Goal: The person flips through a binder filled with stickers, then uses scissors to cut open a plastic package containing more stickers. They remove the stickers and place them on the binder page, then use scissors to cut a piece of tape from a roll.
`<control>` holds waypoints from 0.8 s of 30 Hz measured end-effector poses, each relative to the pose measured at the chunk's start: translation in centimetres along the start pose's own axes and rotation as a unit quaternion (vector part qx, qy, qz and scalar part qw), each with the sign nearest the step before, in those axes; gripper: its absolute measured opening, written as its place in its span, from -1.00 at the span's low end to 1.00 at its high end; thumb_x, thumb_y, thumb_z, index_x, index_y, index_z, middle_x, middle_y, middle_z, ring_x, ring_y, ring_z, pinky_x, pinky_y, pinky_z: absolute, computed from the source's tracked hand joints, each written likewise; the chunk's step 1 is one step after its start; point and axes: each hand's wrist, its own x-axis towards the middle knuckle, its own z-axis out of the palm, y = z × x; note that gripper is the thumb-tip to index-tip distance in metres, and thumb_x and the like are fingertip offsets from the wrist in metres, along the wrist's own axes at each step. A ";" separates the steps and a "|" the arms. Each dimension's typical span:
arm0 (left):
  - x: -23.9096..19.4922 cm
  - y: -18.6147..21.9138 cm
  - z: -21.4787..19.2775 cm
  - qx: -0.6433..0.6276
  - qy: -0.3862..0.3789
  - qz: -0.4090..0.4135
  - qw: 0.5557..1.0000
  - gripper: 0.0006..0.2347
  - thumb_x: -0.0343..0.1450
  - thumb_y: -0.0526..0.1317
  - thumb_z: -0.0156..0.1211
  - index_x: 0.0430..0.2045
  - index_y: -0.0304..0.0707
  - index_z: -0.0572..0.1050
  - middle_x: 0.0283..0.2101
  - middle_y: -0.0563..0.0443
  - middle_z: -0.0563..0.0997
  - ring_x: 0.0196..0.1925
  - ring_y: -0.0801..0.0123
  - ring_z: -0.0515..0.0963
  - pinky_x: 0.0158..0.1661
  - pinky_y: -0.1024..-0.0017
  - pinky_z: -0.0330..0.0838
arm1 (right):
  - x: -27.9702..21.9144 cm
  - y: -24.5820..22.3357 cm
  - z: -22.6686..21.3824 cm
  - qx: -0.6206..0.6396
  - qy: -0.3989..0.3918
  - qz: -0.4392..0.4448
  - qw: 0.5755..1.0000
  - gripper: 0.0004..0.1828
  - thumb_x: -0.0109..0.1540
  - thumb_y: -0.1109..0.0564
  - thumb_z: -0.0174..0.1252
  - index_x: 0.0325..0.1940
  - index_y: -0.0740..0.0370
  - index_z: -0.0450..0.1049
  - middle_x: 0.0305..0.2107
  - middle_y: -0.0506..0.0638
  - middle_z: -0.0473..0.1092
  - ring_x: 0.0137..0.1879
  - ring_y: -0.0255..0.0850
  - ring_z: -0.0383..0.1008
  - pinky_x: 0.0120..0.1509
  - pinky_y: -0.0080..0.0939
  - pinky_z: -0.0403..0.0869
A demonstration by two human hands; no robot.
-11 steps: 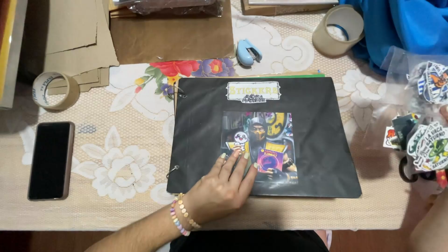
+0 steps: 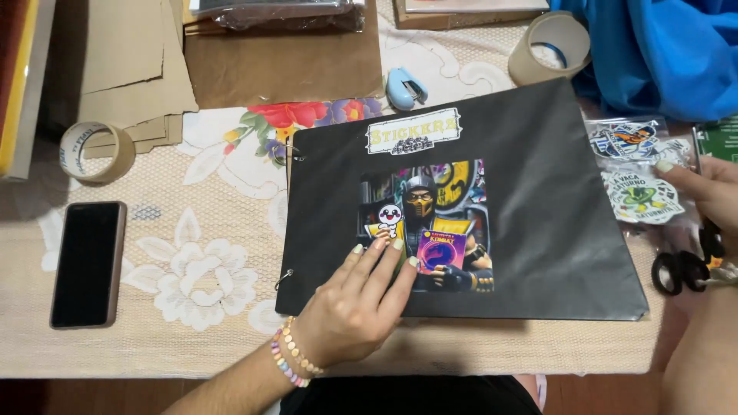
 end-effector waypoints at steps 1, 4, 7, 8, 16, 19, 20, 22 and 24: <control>0.0 0.0 -0.2 -0.034 0.007 -0.020 0.999 -0.68 0.50 -0.26 -0.20 -0.05 -0.36 0.55 0.02 -0.32 0.60 0.09 -0.10 0.62 -0.04 0.09 0.60 | 0.8 0.5 -0.3 -0.021 0.009 -0.003 1.000 -0.79 0.52 0.06 0.11 -0.02 0.28 0.44 -0.35 0.22 0.47 -0.43 -0.03 0.44 -0.51 -0.03 0.41; -0.4 -0.3 -1.2 -0.098 0.032 -0.061 0.993 -0.56 0.55 -0.15 -0.37 0.02 -0.52 0.49 0.12 -0.45 0.52 0.20 -0.23 0.55 0.14 0.07 0.50 | 0.9 -1.1 -0.8 -0.015 -0.044 -0.040 0.998 -0.58 0.38 0.04 0.10 -0.50 0.12 0.13 -0.80 -0.11 0.03 -0.76 -0.42 -0.15 -0.72 -0.35 -0.20; -1.0 -0.5 -1.7 -0.150 0.138 -0.128 0.971 -0.54 0.22 -0.47 -0.20 0.03 -0.69 0.39 0.11 -0.58 0.50 0.17 -0.31 0.61 0.20 0.05 0.58 | 9.1 4.8 -8.3 -0.035 -0.193 0.061 0.979 -0.16 0.41 -0.17 -0.05 -0.90 0.27 0.02 -1.02 0.05 -0.04 -0.93 -0.12 -0.09 -0.80 -0.18 -0.19; -1.4 -0.4 -1.9 -0.149 0.139 -0.127 0.971 -0.54 0.22 -0.47 -0.20 0.03 -0.69 0.39 0.11 -0.58 0.50 0.17 -0.31 0.61 0.20 0.05 0.58 | 9.0 4.6 -8.0 -0.035 -0.192 0.060 0.979 -0.16 0.41 -0.17 -0.05 -0.90 0.27 0.02 -1.02 0.05 -0.04 -0.93 -0.12 -0.09 -0.80 -0.18 -0.19; -13.7 0.1 5.2 -0.019 0.517 -0.447 0.730 -0.68 0.49 -0.43 0.24 -0.51 -0.39 0.14 -0.50 -0.16 0.30 -0.52 0.31 0.21 -0.42 0.35 0.24 | 0.9 -1.8 1.5 -0.091 0.001 0.014 0.996 -0.71 0.48 0.19 0.03 -0.34 0.21 0.23 -0.60 0.16 0.25 -0.60 -0.30 -0.05 -0.56 -0.27 -0.09; -14.6 -0.3 2.7 -0.045 0.494 -0.563 0.660 -0.61 0.60 -0.30 0.23 -0.52 -0.25 0.10 -0.52 0.03 0.19 -0.49 0.38 0.25 -0.40 0.42 0.22 | 1.6 -0.9 1.5 -0.086 -0.054 0.014 0.995 -0.82 0.43 0.19 0.02 -0.27 0.21 0.25 -0.59 0.04 0.14 -0.57 -0.31 0.01 -0.65 -0.36 -0.08; -13.7 -0.7 1.8 -0.045 0.495 -0.564 0.660 -0.61 0.60 -0.30 0.23 -0.52 -0.25 0.10 -0.52 0.03 0.19 -0.49 0.38 0.25 -0.40 0.42 0.22 | 1.1 -1.5 1.9 -0.087 -0.054 0.014 0.995 -0.82 0.43 0.19 0.02 -0.27 0.21 0.25 -0.59 0.04 0.14 -0.57 -0.31 0.01 -0.65 -0.36 -0.08; -11.9 -1.5 0.0 -0.136 0.487 -0.495 0.707 -0.71 0.56 -0.29 0.10 0.11 -0.52 0.31 0.15 -0.38 0.46 0.16 -0.05 0.50 0.24 0.08 0.49 | 0.2 -2.7 2.7 -0.447 0.062 -0.046 0.891 -0.50 0.32 -0.11 0.15 0.23 0.22 0.56 0.09 0.27 0.50 0.15 0.24 0.46 0.09 0.20 0.37; -12.8 -1.7 1.0 -0.124 0.447 -0.437 0.771 -0.62 0.53 -0.43 0.07 0.25 -0.45 0.16 0.22 -0.41 0.39 0.24 -0.14 0.46 0.27 0.16 0.49 | -3.6 -3.1 4.0 -0.419 0.145 -0.233 0.866 -0.58 0.39 0.14 0.23 0.28 0.43 0.54 0.03 0.34 0.47 0.07 0.21 0.46 0.11 0.12 0.38</control>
